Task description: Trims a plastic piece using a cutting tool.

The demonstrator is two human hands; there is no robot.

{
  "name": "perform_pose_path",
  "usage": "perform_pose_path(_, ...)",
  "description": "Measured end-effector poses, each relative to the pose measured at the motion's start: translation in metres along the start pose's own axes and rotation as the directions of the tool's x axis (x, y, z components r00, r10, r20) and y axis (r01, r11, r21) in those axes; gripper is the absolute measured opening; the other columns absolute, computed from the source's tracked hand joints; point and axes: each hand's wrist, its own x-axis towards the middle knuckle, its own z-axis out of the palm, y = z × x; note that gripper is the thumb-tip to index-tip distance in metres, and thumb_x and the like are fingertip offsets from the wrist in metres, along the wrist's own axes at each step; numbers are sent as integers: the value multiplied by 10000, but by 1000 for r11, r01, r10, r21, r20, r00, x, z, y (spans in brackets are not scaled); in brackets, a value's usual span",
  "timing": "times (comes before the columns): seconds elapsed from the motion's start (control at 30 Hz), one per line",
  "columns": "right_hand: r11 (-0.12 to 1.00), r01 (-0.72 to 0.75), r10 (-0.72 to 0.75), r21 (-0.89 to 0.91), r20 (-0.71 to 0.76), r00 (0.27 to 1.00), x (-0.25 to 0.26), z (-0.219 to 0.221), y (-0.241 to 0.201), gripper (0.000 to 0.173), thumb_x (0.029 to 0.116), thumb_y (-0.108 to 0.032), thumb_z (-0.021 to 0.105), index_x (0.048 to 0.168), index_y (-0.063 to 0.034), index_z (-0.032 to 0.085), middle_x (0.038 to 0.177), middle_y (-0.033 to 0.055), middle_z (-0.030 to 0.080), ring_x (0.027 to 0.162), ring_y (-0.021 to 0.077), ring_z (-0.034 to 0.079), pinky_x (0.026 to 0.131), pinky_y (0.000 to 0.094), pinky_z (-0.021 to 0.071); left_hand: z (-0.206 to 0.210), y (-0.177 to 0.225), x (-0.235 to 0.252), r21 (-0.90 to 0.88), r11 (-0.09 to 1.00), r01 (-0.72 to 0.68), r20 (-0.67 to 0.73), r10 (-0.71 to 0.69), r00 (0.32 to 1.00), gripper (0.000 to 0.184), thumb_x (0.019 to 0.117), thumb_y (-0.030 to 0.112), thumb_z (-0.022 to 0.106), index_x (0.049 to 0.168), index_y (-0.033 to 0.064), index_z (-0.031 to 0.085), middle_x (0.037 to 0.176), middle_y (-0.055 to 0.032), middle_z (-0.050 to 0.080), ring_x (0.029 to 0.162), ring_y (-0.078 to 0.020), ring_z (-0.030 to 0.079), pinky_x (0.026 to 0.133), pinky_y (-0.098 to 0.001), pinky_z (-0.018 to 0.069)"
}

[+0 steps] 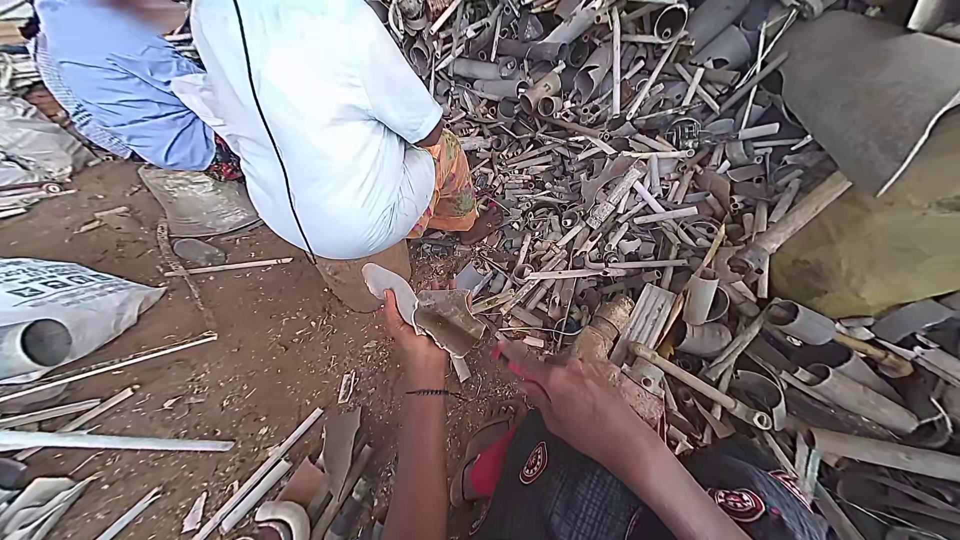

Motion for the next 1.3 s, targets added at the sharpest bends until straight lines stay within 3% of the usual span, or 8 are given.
perform_pose_path(0.1, 999, 40, -40, -1, -13, 999, 4, 4, 3, 528, 1047, -184, 526, 1562, -280, 467, 986, 211, 731, 898, 419, 710, 789, 579, 555, 0, 4, -1, 21, 1000, -8, -5, 8, 1000, 514, 1090, 520, 235, 1272, 101, 471, 1005, -131, 677, 891, -292, 713, 756, -547, 608)
perform_pose_path(0.2, 984, -128, 134, -121, 41, 990, 12, -5, 6, 580, 1067, -175, 465, 1615, -327, 346, 1067, 246, 697, 981, 449, 685, 812, 580, 534, 5, 4, -4, 148, 989, -10, -15, 12, 1000, 457, 1106, 460, 261, 1187, 91, 519, 883, -97, 689, 778, -230, 720, 673, -447, 626)
perform_pose_path(0.3, 997, -35, 36, -62, 17, 999, 10, 2, 4, 575, 1046, -160, 503, 1595, -300, 402, 1041, 237, 710, 947, 438, 697, 792, 580, 549, 8, -2, -4, 103, 986, 134, 14, -136, 991, 491, 1083, 524, 284, 1241, 102, 477, 982, -151, 676, 858, -317, 710, 725, -566, 601)
perform_pose_path(0.57, 992, -115, 120, -48, 104, 987, 23, 4, -8, 590, 1075, -171, 444, 1636, -280, 297, 1141, 253, 679, 1035, 444, 675, 856, 580, 533, 6, -11, -6, 121, 978, 173, 122, -187, 975, 529, 1086, 531, 223, 1320, 124, 468, 1080, -138, 688, 957, -301, 716, 776, -534, 610)
perform_pose_path(0.77, 984, -177, 178, -17, 125, 976, 28, 1, -23, 598, 1079, -140, 430, 1644, -246, 268, 1186, 251, 661, 1090, 434, 658, 878, 556, 532, -2, -16, -4, 198, 977, 76, 181, -113, 977, 503, 1109, 460, 193, 1290, 115, 511, 1042, -79, 712, 950, -196, 722, 794, -423, 626)
perform_pose_path(0.87, 991, -123, 109, 60, 204, 973, 25, -4, -24, 598, 1078, -187, 458, 1641, -269, 276, 1242, 243, 648, 1145, 427, 636, 929, 571, 514, -2, -15, -2, 133, 982, 138, 144, -157, 977, 556, 1081, 551, 208, 1295, 124, 492, 1036, -120, 699, 927, -275, 723, 771, -518, 616)
perform_pose_path(1.13, 986, -88, 59, 139, 199, 978, 15, -17, 2, 562, 1067, -230, 517, 1604, -311, 373, 1253, 219, 665, 1148, 390, 643, 968, 567, 496, -13, -3, 7, 221, 975, -21, 68, 6, 998, 504, 1107, 478, 223, 1329, 100, 473, 1042, -116, 697, 928, -251, 719, 785, -487, 617)
perform_pose_path(1.3, 985, -168, 160, 35, 177, 971, 11, -18, 1, 562, 1079, -239, 467, 1620, -313, 333, 1238, 247, 650, 1103, 426, 653, 913, 585, 514, -6, -2, 3, 193, 980, 40, 79, -56, 995, 493, 1101, 484, 242, 1253, 91, 498, 970, -132, 703, 867, -277, 728, 735, -504, 620)
